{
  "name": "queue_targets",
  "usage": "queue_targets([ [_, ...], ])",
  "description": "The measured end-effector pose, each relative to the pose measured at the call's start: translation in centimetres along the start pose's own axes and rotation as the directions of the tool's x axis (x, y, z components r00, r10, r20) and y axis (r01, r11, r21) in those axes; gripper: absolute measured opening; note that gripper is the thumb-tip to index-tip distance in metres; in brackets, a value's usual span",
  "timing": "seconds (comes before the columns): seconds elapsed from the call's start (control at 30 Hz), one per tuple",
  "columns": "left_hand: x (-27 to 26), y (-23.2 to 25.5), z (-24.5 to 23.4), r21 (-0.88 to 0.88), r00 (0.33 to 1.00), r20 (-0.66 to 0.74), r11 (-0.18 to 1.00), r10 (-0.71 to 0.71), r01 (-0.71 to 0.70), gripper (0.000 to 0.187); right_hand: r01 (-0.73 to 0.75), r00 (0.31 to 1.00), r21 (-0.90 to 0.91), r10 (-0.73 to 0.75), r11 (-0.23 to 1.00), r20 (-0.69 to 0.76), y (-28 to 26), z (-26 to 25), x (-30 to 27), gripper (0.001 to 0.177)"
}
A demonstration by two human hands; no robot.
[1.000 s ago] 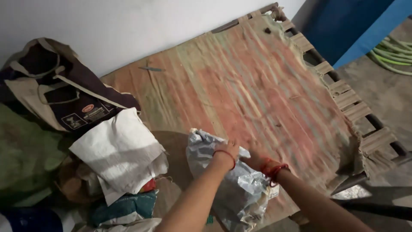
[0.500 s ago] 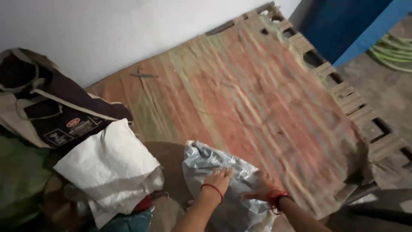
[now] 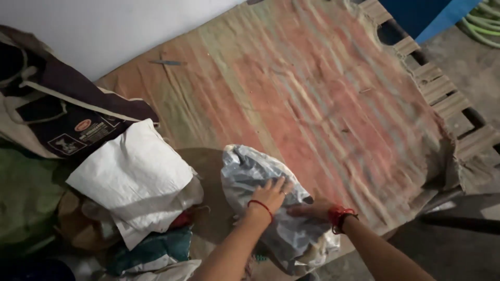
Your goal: Moving a notebook, a basket, and a plastic bag from one area to a shelf.
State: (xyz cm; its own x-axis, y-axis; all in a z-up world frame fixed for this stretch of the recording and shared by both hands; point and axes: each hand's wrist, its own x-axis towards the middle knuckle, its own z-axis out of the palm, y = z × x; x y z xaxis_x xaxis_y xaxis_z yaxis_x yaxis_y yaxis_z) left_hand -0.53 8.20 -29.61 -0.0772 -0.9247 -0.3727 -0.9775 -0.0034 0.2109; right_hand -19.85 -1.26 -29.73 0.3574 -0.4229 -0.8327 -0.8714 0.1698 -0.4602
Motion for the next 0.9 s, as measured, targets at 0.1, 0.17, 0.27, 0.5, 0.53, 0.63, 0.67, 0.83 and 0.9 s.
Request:
queue_targets([
  [0.1,-2.6,-0.7,-3.2,-0.1,0.996,-0.09,0.994,0.021,-0.03,0.053,0.025,1.0,-0.039,-0.026,0.999,-0.012,-2.5,0.7,-3.7,0.111],
  [0.17,-3.2,-1.5,-3.8,0.002,0.97,-0.233,0.998,0.063,-0.064,0.053,0.058,0.997,-0.027,-0.059,0.998,-0.041,-1.6,1.4,-2.5,0.103],
  [0.27,-4.4,-2.5,-6.2,0.104,0.895,-0.429,0.991,0.125,-0.088,0.059,0.194,0.979,-0.036,-0.196,0.98,-0.064,-4.4,-0.6,-5.7,0.083],
  [0.5,-6.5,-2.7,-18.4,-0.079,0.82,-0.569,0.989,0.057,-0.124,0.054,0.554,0.633,-0.606,-0.761,0.572,-0.14,-13.6,-7.1,-13.6,0.054],
  [0.53,-6.5,-2.9,-18.6,-0.077,0.815,-0.576,0.989,0.057,-0.123,0.054,0.553,0.628,-0.611,-0.765,0.566,-0.14,-14.5,-7.6,-14.7,0.054],
  [0.63,-6.1,-4.6,-18.7,-0.091,0.815,-0.58,0.994,0.0,-0.065,0.062,0.604,0.441,-0.699,-0.891,0.383,-0.108,-17.8,-8.9,-17.8,0.042],
  [0.67,-5.6,-5.4,-18.1,-0.002,0.717,-0.696,0.998,0.042,-0.061,0.056,0.613,0.396,-0.718,-0.915,0.329,-0.081,-18.8,-9.2,-19.0,0.037],
  [0.83,-9.0,-5.3,-23.1,-0.177,0.612,-0.784,0.909,0.102,-0.378,0.091,0.624,0.261,-0.763,-0.965,0.171,-0.002,-19.9,-8.9,-22.1,0.028],
  [0.9,-10.4,-4.9,-24.7,-0.069,0.502,-0.834,0.861,0.228,-0.504,0.12,0.632,0.206,-0.771,-0.976,0.082,0.066,-19.0,-8.3,-22.1,0.026],
])
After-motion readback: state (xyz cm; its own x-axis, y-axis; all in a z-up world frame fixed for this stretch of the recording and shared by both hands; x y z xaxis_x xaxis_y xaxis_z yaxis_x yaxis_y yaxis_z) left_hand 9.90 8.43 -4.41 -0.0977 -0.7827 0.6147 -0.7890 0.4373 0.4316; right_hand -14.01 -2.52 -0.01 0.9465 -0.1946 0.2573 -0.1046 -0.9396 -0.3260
